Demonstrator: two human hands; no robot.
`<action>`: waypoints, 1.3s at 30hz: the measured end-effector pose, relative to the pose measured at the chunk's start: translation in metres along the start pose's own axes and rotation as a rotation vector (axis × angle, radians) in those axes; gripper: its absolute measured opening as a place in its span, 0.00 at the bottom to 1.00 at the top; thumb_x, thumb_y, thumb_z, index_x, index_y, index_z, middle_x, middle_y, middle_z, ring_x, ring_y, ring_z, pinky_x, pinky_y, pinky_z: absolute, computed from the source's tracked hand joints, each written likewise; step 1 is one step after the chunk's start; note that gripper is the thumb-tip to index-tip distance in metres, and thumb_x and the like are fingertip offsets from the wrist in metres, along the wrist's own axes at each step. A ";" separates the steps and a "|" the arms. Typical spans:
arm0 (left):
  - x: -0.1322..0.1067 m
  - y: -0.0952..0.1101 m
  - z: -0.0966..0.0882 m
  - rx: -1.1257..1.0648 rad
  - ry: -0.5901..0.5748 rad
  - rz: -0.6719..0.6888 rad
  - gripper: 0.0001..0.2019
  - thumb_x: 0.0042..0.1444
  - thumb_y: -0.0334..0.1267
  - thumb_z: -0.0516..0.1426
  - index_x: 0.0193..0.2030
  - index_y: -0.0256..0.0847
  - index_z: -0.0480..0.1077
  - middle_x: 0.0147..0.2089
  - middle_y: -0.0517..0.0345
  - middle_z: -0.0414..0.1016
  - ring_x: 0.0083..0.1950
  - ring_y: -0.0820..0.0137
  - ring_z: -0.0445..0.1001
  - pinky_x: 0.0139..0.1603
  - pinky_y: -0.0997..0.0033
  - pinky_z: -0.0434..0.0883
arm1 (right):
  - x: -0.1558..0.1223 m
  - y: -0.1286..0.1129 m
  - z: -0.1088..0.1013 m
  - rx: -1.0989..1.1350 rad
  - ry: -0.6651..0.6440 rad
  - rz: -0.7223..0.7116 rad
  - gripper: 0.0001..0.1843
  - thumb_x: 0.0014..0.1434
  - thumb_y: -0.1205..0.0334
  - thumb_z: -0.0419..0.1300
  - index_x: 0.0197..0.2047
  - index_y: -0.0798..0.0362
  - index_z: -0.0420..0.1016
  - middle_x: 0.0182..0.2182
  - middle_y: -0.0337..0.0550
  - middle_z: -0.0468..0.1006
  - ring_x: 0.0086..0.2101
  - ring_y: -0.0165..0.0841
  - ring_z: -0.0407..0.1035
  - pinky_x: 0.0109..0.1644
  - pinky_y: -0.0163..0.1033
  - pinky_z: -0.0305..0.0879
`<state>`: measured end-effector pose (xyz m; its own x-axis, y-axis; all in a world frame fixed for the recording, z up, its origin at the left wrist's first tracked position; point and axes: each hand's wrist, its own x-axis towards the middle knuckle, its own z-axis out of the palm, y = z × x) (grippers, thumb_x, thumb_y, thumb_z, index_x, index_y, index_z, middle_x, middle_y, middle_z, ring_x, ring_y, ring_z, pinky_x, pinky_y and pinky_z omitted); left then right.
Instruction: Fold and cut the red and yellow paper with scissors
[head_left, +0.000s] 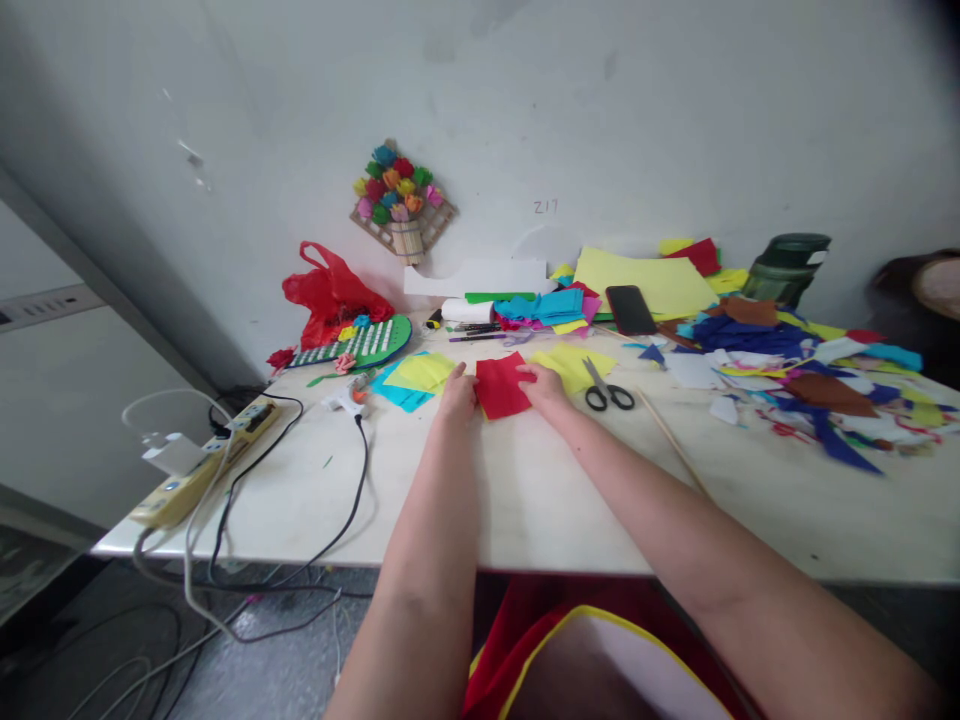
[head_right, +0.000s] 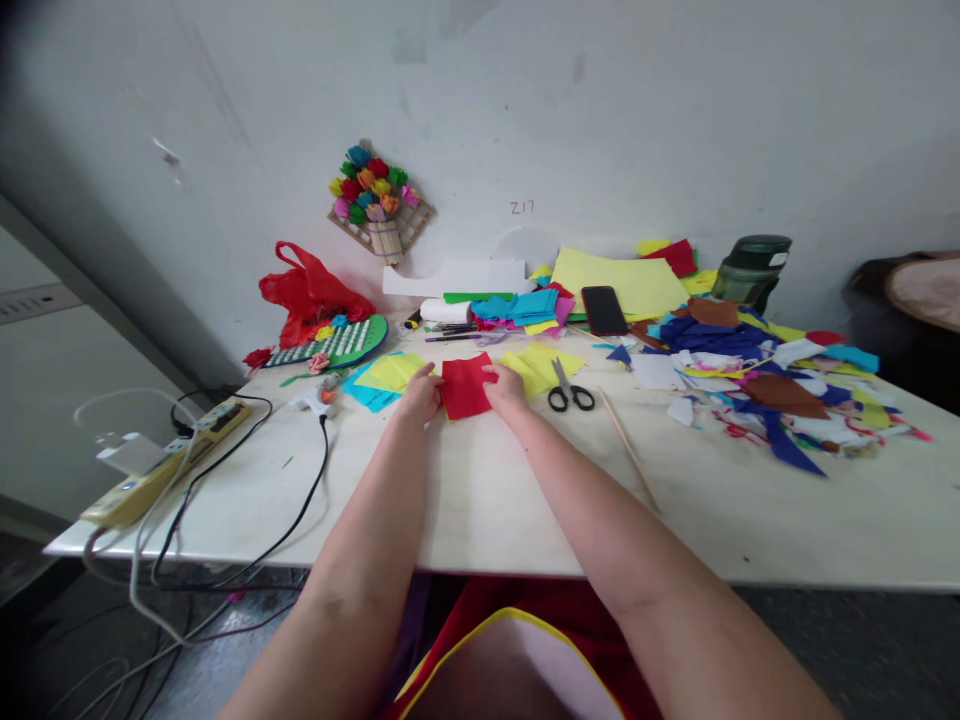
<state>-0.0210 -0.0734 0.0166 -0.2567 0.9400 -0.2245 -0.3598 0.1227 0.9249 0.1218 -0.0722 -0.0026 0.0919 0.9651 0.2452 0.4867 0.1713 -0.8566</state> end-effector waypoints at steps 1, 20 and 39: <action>0.000 0.000 0.000 -0.004 0.000 0.000 0.36 0.45 0.22 0.51 0.64 0.37 0.49 0.27 0.56 0.69 0.24 0.73 0.70 0.28 0.75 0.67 | 0.000 0.000 0.000 -0.022 0.014 -0.017 0.20 0.46 0.72 0.54 0.43 0.55 0.74 0.41 0.44 0.76 0.41 0.32 0.69 0.48 0.37 0.63; 0.005 -0.003 -0.005 0.050 -0.017 0.034 0.36 0.43 0.24 0.52 0.63 0.38 0.52 0.20 0.62 0.64 0.19 0.74 0.66 0.26 0.73 0.66 | -0.019 -0.012 0.012 -0.457 -0.270 -0.501 0.29 0.59 0.53 0.45 0.61 0.58 0.57 0.62 0.47 0.52 0.59 0.37 0.49 0.61 0.42 0.47; 0.002 -0.002 -0.001 0.003 -0.042 -0.004 0.13 0.44 0.23 0.55 0.39 0.34 0.69 0.20 0.58 0.69 0.24 0.72 0.70 0.30 0.73 0.69 | -0.026 -0.016 0.016 -0.645 -0.489 -0.416 0.36 0.60 0.45 0.36 0.66 0.57 0.39 0.65 0.41 0.36 0.63 0.34 0.29 0.63 0.45 0.34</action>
<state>-0.0213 -0.0717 0.0141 -0.2179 0.9520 -0.2151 -0.3578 0.1271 0.9251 0.0975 -0.0967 -0.0021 -0.5069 0.8518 0.1321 0.8033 0.5224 -0.2860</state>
